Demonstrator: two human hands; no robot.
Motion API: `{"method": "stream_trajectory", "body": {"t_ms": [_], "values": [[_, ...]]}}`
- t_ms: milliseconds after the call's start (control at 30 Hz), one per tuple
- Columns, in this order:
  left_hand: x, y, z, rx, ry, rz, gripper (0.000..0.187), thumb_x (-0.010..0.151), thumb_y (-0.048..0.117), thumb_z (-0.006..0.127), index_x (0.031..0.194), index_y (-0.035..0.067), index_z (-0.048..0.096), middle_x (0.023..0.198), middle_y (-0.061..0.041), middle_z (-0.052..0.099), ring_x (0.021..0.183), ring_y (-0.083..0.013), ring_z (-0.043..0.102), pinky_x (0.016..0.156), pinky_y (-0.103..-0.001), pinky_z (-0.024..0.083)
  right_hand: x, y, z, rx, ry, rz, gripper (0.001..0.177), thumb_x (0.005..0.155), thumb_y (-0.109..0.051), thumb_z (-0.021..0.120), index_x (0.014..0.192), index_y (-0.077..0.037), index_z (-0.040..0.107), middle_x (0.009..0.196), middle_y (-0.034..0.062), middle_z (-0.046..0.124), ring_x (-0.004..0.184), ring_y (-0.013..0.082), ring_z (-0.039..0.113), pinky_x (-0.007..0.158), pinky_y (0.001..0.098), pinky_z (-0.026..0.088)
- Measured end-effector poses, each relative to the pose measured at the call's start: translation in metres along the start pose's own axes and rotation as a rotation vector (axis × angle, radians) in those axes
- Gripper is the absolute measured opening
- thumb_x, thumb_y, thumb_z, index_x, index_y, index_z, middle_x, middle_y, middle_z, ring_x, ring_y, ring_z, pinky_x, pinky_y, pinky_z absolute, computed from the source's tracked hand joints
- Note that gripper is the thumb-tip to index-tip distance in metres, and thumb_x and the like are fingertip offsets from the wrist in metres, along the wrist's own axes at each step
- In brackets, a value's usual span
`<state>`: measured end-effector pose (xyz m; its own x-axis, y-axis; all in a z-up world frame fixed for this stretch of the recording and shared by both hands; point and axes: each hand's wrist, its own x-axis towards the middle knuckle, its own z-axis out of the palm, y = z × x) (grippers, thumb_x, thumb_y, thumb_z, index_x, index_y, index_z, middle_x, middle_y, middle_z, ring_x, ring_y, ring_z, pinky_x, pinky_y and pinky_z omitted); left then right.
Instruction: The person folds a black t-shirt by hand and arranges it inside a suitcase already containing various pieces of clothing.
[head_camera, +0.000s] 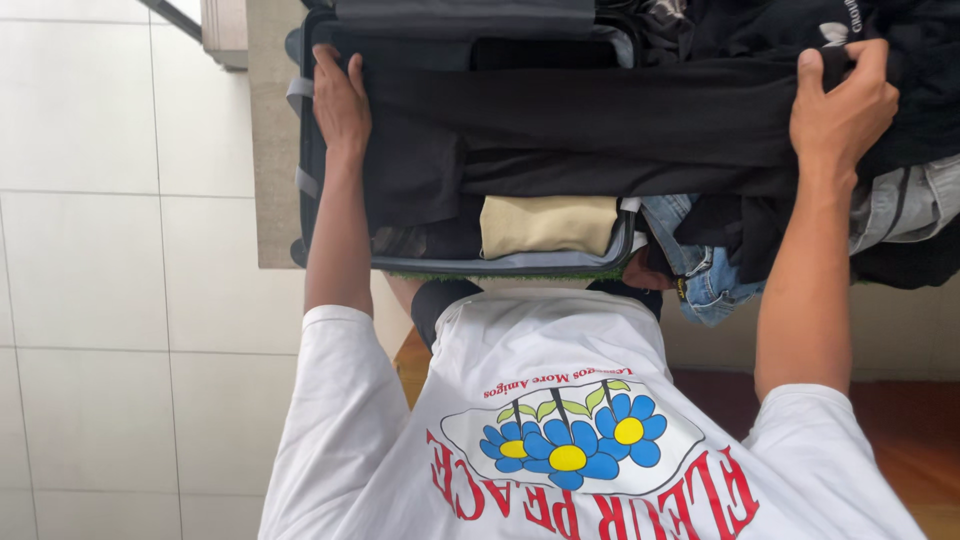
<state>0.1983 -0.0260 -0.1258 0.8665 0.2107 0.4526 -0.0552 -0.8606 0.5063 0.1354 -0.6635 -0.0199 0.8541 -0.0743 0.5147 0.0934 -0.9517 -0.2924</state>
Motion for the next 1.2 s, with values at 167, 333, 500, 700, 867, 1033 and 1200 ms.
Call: {"method": "stream_trajectory", "body": {"t_ms": [167, 333, 500, 700, 867, 1033, 1200], "values": [[0.002, 0.011, -0.001, 0.067, -0.146, -0.111, 0.038, 0.11, 0.031, 0.06, 0.127, 0.002, 0.043, 0.119, -0.022, 0.062, 0.095, -0.0446, 0.071, 0.074, -0.049, 0.06, 0.001, -0.004, 0.003, 0.009, -0.063, 0.132, 0.021, 0.098, -0.018, 0.075, 0.104, -0.003, 0.061, 0.076, 0.0069, 0.066, 0.066, 0.0215, 0.068, 0.067, 0.0348, 0.054], [-0.007, 0.054, -0.059, 0.207, -0.294, -0.105, 0.061, 0.102, 0.034, 0.07, 0.14, -0.001, 0.038, 0.134, -0.026, 0.047, 0.106, -0.0453, 0.064, 0.074, -0.05, 0.059, 0.007, -0.011, -0.017, 0.083, -0.052, 0.088, 0.024, 0.103, -0.02, 0.073, 0.113, -0.003, 0.06, 0.084, 0.0066, 0.063, 0.078, 0.0224, 0.065, 0.074, 0.0359, 0.053], [-0.077, 0.109, -0.142, 0.071, -0.548, 0.163, 0.069, 0.089, 0.047, 0.083, 0.136, 0.006, 0.054, 0.137, -0.019, 0.053, 0.127, -0.0391, 0.05, 0.101, -0.053, 0.039, -0.02, -0.045, -0.045, 0.273, 0.184, 0.044, 0.024, 0.1, -0.014, 0.069, 0.119, -0.003, 0.058, 0.107, 0.0099, 0.056, 0.097, 0.0228, 0.057, 0.075, 0.0356, 0.051], [-0.14, 0.1, -0.151, 0.179, -0.454, 0.276, 0.035, 0.093, 0.019, 0.079, 0.126, 0.013, 0.068, 0.126, -0.007, 0.06, 0.123, -0.0296, 0.054, 0.109, -0.046, 0.039, -0.044, -0.046, -0.049, -0.001, 0.089, -0.052, 0.029, 0.102, -0.024, 0.075, 0.119, -0.006, 0.063, 0.109, 0.0074, 0.061, 0.108, 0.0262, 0.052, 0.1, 0.0418, 0.043], [-0.151, 0.083, -0.148, 0.308, -0.482, 0.206, 0.02, 0.108, 0.014, 0.077, 0.124, 0.019, 0.066, 0.124, 0.001, 0.059, 0.128, -0.0228, 0.055, 0.115, -0.044, 0.04, -0.025, -0.053, -0.05, -0.158, 0.033, -0.134, 0.03, 0.088, -0.02, 0.076, 0.114, -0.007, 0.064, 0.109, 0.0048, 0.062, 0.103, 0.0267, 0.053, 0.091, 0.0434, 0.038], [-0.141, 0.096, -0.171, 0.269, -0.473, 0.1, 0.071, 0.069, 0.019, 0.088, 0.133, 0.011, 0.057, 0.13, -0.02, 0.048, 0.118, -0.0403, 0.049, 0.093, -0.051, 0.04, -0.032, -0.099, -0.048, 0.044, 0.134, -0.146, 0.029, 0.091, -0.009, 0.075, 0.117, -0.008, 0.064, 0.114, 0.0086, 0.061, 0.108, 0.0248, 0.054, 0.103, 0.0414, 0.041], [-0.132, 0.081, -0.174, 0.301, -0.492, -0.043, 0.069, 0.081, 0.009, 0.081, 0.144, 0.011, 0.052, 0.123, -0.02, 0.052, 0.109, -0.0374, 0.054, 0.091, -0.049, 0.044, -0.062, -0.22, -0.017, 0.444, -0.228, -0.27, 0.019, 0.089, -0.013, 0.082, 0.103, -0.014, 0.07, 0.111, 0.0025, 0.073, 0.108, 0.0262, 0.061, 0.101, 0.0415, 0.043]]}}
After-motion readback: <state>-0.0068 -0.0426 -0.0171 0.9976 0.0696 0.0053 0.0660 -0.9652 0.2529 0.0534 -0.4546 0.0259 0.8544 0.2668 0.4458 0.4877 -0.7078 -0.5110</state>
